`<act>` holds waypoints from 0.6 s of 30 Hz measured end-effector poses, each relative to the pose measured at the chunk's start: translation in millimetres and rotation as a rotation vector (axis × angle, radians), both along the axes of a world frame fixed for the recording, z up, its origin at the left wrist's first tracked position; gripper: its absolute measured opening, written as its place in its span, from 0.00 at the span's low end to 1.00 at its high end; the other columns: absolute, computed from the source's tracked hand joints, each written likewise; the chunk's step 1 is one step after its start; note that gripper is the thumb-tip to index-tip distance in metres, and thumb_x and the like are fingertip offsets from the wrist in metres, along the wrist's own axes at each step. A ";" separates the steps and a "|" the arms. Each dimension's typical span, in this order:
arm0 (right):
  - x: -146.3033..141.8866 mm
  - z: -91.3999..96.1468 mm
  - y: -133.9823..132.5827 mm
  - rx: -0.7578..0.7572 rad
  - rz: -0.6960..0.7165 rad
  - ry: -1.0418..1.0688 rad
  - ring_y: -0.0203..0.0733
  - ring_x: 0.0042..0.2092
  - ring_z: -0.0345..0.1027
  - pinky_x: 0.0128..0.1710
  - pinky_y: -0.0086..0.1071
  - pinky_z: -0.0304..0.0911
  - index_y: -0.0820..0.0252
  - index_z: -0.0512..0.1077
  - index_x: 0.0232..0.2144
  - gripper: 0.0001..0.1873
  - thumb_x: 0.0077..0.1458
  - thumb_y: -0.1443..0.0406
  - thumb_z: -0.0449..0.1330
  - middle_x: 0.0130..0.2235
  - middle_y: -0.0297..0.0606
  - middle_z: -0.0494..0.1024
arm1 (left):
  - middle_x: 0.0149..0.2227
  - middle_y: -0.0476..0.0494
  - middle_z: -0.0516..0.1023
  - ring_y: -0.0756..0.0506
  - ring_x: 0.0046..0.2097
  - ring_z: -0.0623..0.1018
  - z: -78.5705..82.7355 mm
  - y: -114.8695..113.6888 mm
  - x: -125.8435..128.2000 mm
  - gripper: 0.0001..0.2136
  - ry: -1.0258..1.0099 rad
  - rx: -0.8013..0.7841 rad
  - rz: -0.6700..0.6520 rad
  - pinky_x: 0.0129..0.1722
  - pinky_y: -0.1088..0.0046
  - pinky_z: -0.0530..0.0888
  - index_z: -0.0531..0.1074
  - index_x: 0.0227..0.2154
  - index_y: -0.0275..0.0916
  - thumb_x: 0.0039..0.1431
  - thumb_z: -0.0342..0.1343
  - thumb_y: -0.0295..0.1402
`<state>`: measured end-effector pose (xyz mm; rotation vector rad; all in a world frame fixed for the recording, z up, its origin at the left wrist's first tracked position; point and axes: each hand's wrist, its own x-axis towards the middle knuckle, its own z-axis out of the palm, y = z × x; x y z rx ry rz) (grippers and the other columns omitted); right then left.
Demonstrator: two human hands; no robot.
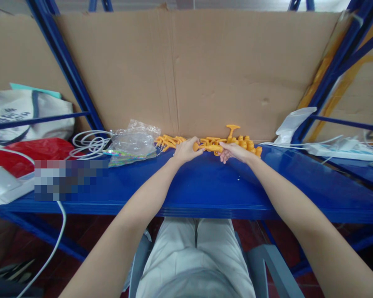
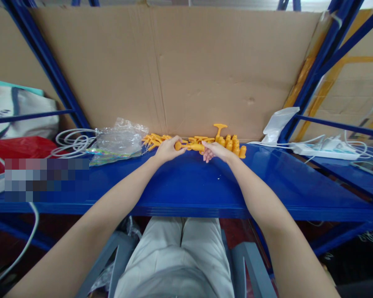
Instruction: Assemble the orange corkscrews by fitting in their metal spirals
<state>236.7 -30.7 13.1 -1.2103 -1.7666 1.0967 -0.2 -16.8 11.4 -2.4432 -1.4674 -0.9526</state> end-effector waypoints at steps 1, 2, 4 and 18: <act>-0.3 -0.7 0.4 -0.010 -0.003 -0.008 0.40 0.22 0.70 0.25 0.36 0.70 0.59 0.72 0.21 0.34 0.56 0.36 0.54 0.21 0.44 0.76 | 0.41 0.41 0.82 0.39 0.44 0.80 0.4 -0.4 0.1 0.17 0.002 0.001 -0.001 0.40 0.67 0.72 0.71 0.44 0.41 0.58 0.60 0.45; -0.4 -1.1 0.7 -0.015 -0.008 -0.014 0.40 0.22 0.70 0.25 0.36 0.70 0.59 0.73 0.21 0.34 0.56 0.36 0.54 0.21 0.44 0.76 | 0.41 0.41 0.82 0.39 0.44 0.80 0.6 -0.6 0.2 0.17 0.004 0.001 -0.002 0.40 0.67 0.72 0.71 0.44 0.41 0.58 0.60 0.45; -0.5 -1.2 0.7 -0.015 -0.022 -0.026 0.40 0.23 0.71 0.25 0.36 0.70 0.59 0.73 0.22 0.35 0.57 0.36 0.53 0.21 0.45 0.76 | 0.41 0.41 0.82 0.38 0.44 0.80 0.9 -0.7 0.2 0.16 0.008 -0.003 -0.001 0.40 0.67 0.72 0.72 0.44 0.41 0.58 0.60 0.45; 0.4 -1.4 4.6 0.152 -0.084 0.000 0.35 0.27 0.72 0.27 0.28 0.67 0.59 0.70 0.40 0.14 0.56 0.59 0.66 0.32 0.37 0.79 | 0.46 0.40 0.81 0.38 0.49 0.79 -3.6 5.1 -2.3 0.20 -0.006 -0.070 0.002 0.47 0.63 0.73 0.69 0.52 0.43 0.61 0.57 0.45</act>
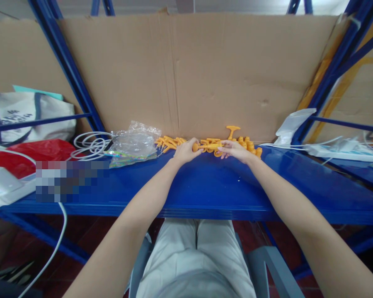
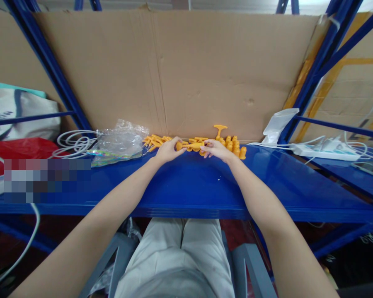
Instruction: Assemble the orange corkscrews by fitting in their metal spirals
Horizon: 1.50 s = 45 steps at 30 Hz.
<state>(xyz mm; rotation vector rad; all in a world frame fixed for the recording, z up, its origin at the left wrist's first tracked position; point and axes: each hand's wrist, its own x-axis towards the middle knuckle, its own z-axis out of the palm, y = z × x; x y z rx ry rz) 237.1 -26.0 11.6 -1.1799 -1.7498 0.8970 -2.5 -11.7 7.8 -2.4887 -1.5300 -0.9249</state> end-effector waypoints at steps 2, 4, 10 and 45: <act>2.8 -3.6 7.7 0.095 -0.072 0.018 0.35 0.27 0.71 0.28 0.30 0.68 0.58 0.70 0.43 0.16 0.55 0.58 0.66 0.31 0.35 0.77 | 0.54 0.37 0.78 0.37 0.55 0.77 -2.7 2.5 0.2 0.25 -0.006 -0.012 -0.001 0.52 0.61 0.72 0.63 0.60 0.43 0.62 0.55 0.44; 7.4 -6.5 15.2 0.190 -0.154 0.047 0.36 0.27 0.71 0.29 0.32 0.69 0.58 0.69 0.46 0.20 0.54 0.57 0.66 0.33 0.35 0.77 | 0.61 0.33 0.72 0.37 0.61 0.72 -5.8 6.5 -1.6 0.30 0.013 -0.023 0.018 0.58 0.59 0.69 0.56 0.66 0.40 0.63 0.53 0.42; 21.7 -9.0 22.4 0.481 -0.443 -0.154 0.44 0.33 0.73 0.36 0.42 0.71 0.60 0.68 0.55 0.28 0.55 0.56 0.61 0.47 0.47 0.77 | 0.69 0.29 0.59 0.30 0.69 0.59 -12.0 19.5 -16.6 0.33 0.178 -0.205 0.238 0.64 0.45 0.60 0.53 0.70 0.39 0.63 0.50 0.40; -73.2 6.3 17.0 0.516 -0.481 -1.184 0.54 0.52 0.71 0.53 0.48 0.52 0.59 0.69 0.60 0.26 0.67 0.72 0.43 0.51 0.55 0.78 | 0.60 0.28 0.72 0.28 0.65 0.65 -12.3 20.1 -16.4 0.22 0.321 -0.209 0.330 0.64 0.36 0.55 0.72 0.56 0.37 0.59 0.49 0.29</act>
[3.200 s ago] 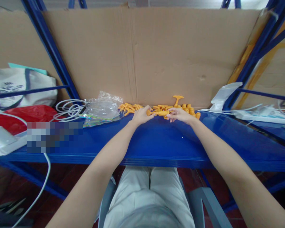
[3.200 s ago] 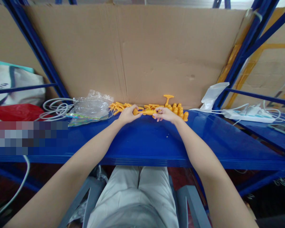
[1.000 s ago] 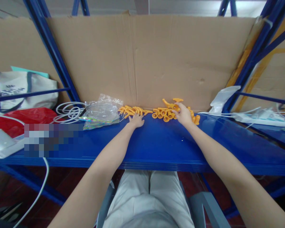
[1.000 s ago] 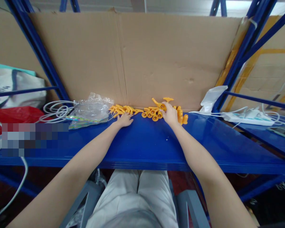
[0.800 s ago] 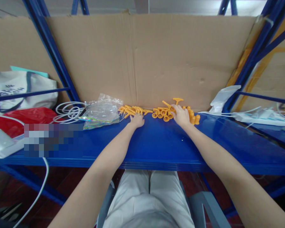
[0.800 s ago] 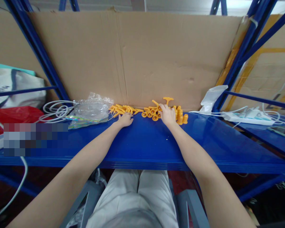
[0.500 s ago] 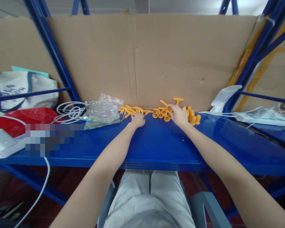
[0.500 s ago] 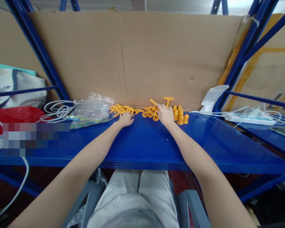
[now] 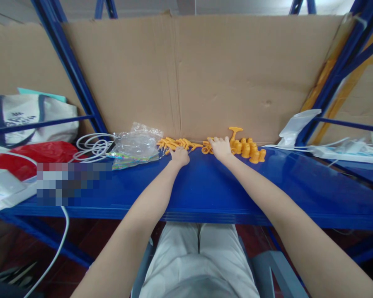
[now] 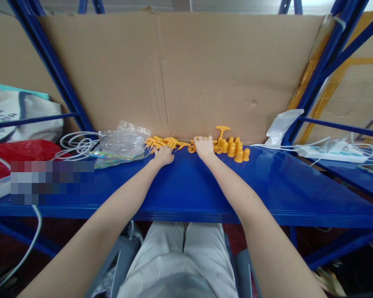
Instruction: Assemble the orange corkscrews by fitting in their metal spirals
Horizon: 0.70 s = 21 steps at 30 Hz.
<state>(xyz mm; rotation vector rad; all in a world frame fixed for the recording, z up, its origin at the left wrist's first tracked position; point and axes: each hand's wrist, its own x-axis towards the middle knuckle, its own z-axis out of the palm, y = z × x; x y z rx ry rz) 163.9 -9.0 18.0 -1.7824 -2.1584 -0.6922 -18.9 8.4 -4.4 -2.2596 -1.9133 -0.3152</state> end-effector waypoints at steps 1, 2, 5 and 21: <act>-2.0 -2.5 0.0 -0.013 -0.007 0.001 0.55 0.54 0.70 0.53 0.50 0.52 0.59 0.69 0.60 0.26 0.66 0.72 0.42 0.52 0.55 0.78 | 0.61 0.29 0.71 0.28 0.66 0.64 -0.2 -0.4 -0.3 0.22 0.003 0.003 0.010 0.64 0.36 0.54 0.72 0.57 0.39 0.59 0.49 0.30; -3.5 -5.1 -0.4 -0.020 -0.011 0.001 0.56 0.55 0.69 0.54 0.51 0.53 0.59 0.69 0.61 0.27 0.66 0.72 0.41 0.53 0.56 0.77 | 0.62 0.30 0.70 0.28 0.66 0.63 0.0 -1.1 -0.5 0.23 0.005 0.010 0.018 0.64 0.35 0.54 0.71 0.57 0.39 0.59 0.49 0.30; -6.0 -12.1 -2.8 -0.039 -0.015 -0.005 0.57 0.58 0.67 0.56 0.55 0.53 0.58 0.66 0.64 0.29 0.65 0.73 0.42 0.56 0.55 0.75 | 0.63 0.28 0.68 0.27 0.66 0.63 1.9 -3.9 0.2 0.22 -0.011 0.055 0.004 0.64 0.37 0.56 0.72 0.56 0.36 0.60 0.49 0.31; 38.8 18.1 -26.7 0.067 0.057 0.121 0.61 0.65 0.58 0.61 0.63 0.50 0.62 0.63 0.65 0.29 0.61 0.67 0.52 0.66 0.53 0.65 | 0.71 0.35 0.56 0.31 0.72 0.50 -7.5 5.5 3.0 0.25 0.004 -0.123 -0.123 0.65 0.33 0.50 0.63 0.65 0.44 0.68 0.40 0.38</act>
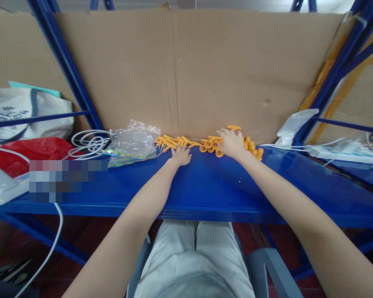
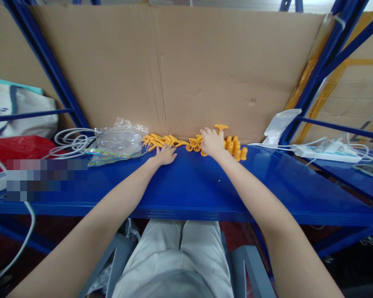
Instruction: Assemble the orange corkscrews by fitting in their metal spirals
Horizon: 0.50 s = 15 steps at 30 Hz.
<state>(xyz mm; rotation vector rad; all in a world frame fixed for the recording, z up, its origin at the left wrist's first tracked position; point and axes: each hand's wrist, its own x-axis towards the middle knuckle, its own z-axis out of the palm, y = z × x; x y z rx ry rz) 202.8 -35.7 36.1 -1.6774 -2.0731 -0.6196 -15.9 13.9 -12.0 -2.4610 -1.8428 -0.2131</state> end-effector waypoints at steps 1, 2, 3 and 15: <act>10.1 -0.7 -1.0 0.033 0.016 0.040 0.62 0.64 0.59 0.60 0.64 0.52 0.62 0.64 0.64 0.29 0.61 0.66 0.52 0.65 0.54 0.66 | 0.72 0.36 0.55 0.31 0.73 0.50 0.9 -0.6 0.0 0.25 0.001 -0.009 0.006 0.65 0.33 0.49 0.62 0.66 0.44 0.68 0.39 0.38; 20.7 -2.2 -1.5 0.070 0.025 0.099 0.62 0.63 0.60 0.59 0.64 0.54 0.62 0.66 0.63 0.28 0.61 0.65 0.53 0.64 0.54 0.68 | 0.72 0.37 0.54 0.31 0.73 0.49 1.9 -1.4 0.1 0.26 0.005 -0.023 0.012 0.65 0.33 0.49 0.62 0.66 0.44 0.68 0.38 0.38; 31.2 -4.2 -1.5 0.090 0.029 0.164 0.62 0.62 0.62 0.58 0.63 0.57 0.61 0.67 0.62 0.27 0.61 0.65 0.53 0.62 0.54 0.70 | 0.72 0.38 0.53 0.32 0.73 0.49 3.0 -2.3 0.2 0.26 0.012 -0.039 0.016 0.66 0.33 0.49 0.62 0.66 0.44 0.69 0.37 0.38; 76.0 12.4 -18.0 -0.101 -0.326 0.223 0.59 0.56 0.70 0.55 0.55 0.61 0.59 0.78 0.49 0.20 0.59 0.66 0.53 0.53 0.50 0.79 | 0.62 0.31 0.70 0.30 0.68 0.61 4.4 -4.5 0.4 0.21 -0.004 0.086 0.012 0.66 0.34 0.48 0.75 0.54 0.38 0.64 0.43 0.27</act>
